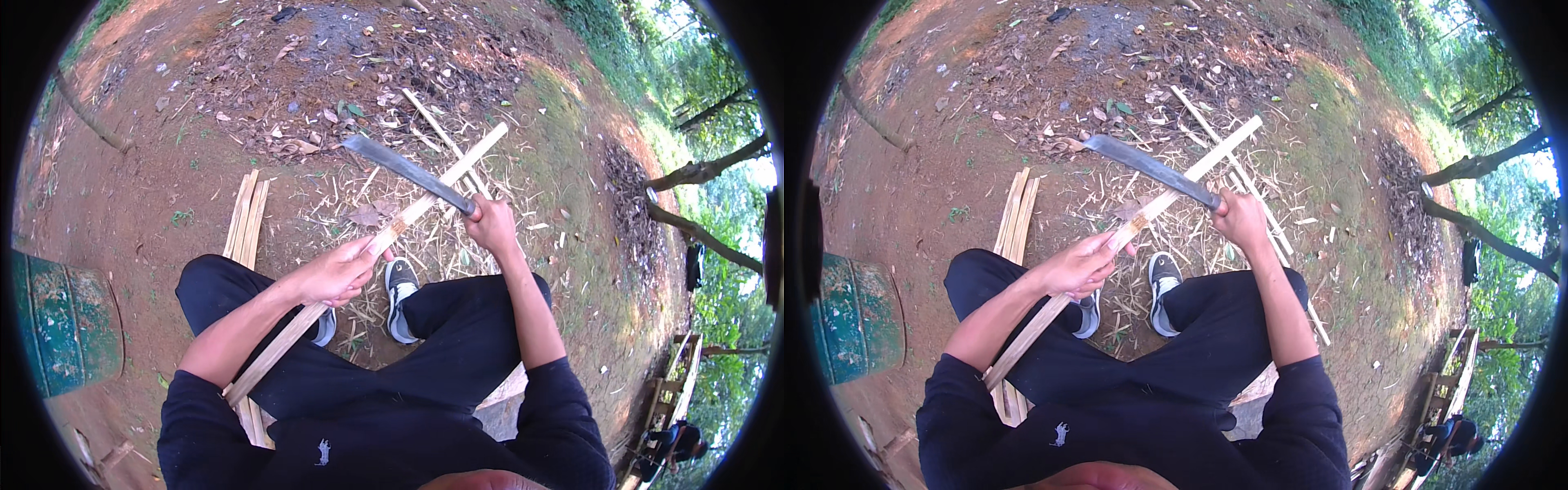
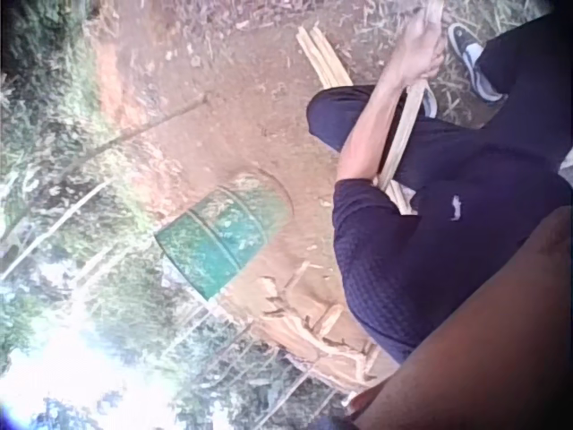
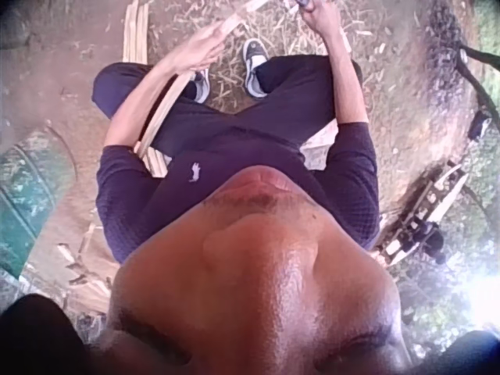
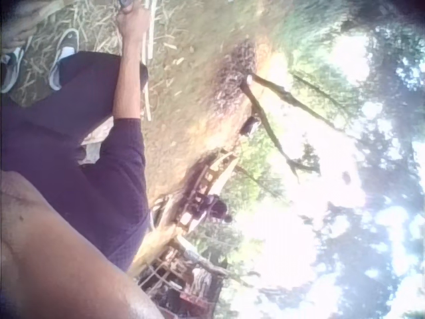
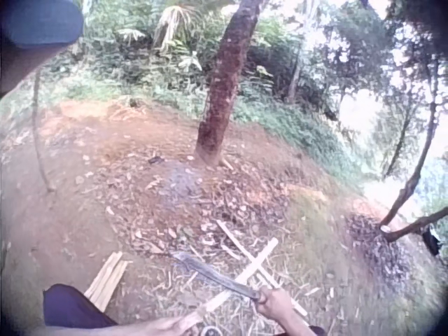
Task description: The person whittles a long piece of wood using a machete, shaving off thin strips from the surface while holding the wood with the other hand.
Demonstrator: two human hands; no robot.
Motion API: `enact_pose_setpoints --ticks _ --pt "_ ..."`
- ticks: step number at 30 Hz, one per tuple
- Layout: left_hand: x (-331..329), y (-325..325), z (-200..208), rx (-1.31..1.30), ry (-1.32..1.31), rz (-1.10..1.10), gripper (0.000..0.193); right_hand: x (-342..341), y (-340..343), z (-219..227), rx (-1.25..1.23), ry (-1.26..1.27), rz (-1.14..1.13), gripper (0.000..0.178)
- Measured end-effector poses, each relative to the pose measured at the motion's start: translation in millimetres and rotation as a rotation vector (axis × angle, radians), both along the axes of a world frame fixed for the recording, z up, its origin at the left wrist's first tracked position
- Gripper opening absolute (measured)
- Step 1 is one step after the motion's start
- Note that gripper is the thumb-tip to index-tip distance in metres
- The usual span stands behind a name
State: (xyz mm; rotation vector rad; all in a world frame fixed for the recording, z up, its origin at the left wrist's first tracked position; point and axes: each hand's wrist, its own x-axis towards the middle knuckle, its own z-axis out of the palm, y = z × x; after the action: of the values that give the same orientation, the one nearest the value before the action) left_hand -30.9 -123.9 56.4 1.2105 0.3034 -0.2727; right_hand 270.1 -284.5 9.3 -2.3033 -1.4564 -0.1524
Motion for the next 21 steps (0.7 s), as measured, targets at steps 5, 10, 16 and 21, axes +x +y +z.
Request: enact_pose_setpoints --ticks 5,10,16,21 --pt "4.1 -6.8 -0.1 0.004 0.025 -0.003 0.032 47.9 -12.9 -13.6 -0.038 0.076 -0.208 0.013" --pt "16.7 -5.2 -12.4 0.017 0.082 0.023 0.03 54.2 -7.6 -19.1 -0.135 0.0 -0.315 0.021" --pt "7.6 -16.3 -2.9 0.09 0.035 -0.047 0.031 114.4 -48.3 -26.8 0.014 0.221 -0.811 0.032" --pt "12.5 -7.3 -7.0 0.3 0.026 0.077 0.032 116.6 -62.4 -18.2 0.26 0.242 -0.815 0.027"
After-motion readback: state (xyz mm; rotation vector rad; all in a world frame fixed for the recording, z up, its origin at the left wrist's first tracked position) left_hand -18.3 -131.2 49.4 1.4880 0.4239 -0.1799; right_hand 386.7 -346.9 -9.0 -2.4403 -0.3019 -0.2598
